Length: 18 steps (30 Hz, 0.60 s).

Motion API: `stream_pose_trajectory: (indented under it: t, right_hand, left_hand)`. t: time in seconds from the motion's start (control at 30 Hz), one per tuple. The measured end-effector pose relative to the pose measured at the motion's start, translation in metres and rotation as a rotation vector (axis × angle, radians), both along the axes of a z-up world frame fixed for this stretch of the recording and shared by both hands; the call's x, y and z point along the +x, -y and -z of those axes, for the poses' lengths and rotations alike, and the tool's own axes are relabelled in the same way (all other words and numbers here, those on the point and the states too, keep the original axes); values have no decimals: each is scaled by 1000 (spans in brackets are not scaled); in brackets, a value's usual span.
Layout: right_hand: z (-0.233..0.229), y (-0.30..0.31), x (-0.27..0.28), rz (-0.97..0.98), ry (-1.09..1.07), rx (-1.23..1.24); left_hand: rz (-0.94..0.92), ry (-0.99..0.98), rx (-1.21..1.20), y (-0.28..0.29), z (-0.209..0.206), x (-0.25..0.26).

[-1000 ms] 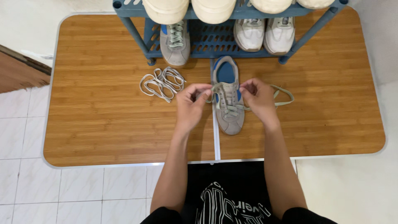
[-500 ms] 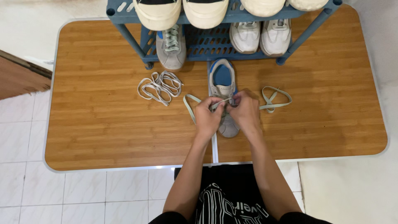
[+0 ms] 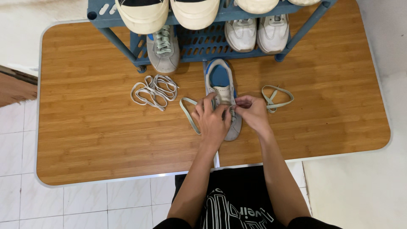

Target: The person removes a light green shoelace from a grey sneaker, then re-laces the same shoe by threading the lace through the eyelets and tying a knot. They place the finished shoe on a blue shoe rack and begin lacing a second white sneaker.

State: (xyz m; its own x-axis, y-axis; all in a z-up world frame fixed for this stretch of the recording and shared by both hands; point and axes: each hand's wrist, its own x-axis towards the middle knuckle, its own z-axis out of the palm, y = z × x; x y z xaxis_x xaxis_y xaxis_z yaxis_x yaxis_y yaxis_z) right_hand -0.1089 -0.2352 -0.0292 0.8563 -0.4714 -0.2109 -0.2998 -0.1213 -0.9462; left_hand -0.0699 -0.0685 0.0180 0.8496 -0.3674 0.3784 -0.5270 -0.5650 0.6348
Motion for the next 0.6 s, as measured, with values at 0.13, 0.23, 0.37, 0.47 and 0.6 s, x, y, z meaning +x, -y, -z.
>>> stream_pose_trajectory:
  t: [0.13, 0.23, 0.37, 0.47, 0.6]
  right_hand:
    - [0, 0, 0, -3, 10, 12]
    - [-5, 0, 0, -7, 5, 42]
    - [-12, 0, -1, -34, -37, 42]
    - [-18, 3, -3, -88, 3, 25]
    - [-26, 1, -3, -114, -16, -86]
  left_hand:
    - [-21, 72, -5, 2, 10, 1]
    - [-14, 47, 2, 4, 15, 3]
    - [18, 7, 27, 7, 18, 4]
    - [39, -25, 59, 11, 18, 7]
    - [56, -53, 131, 13, 14, 9]
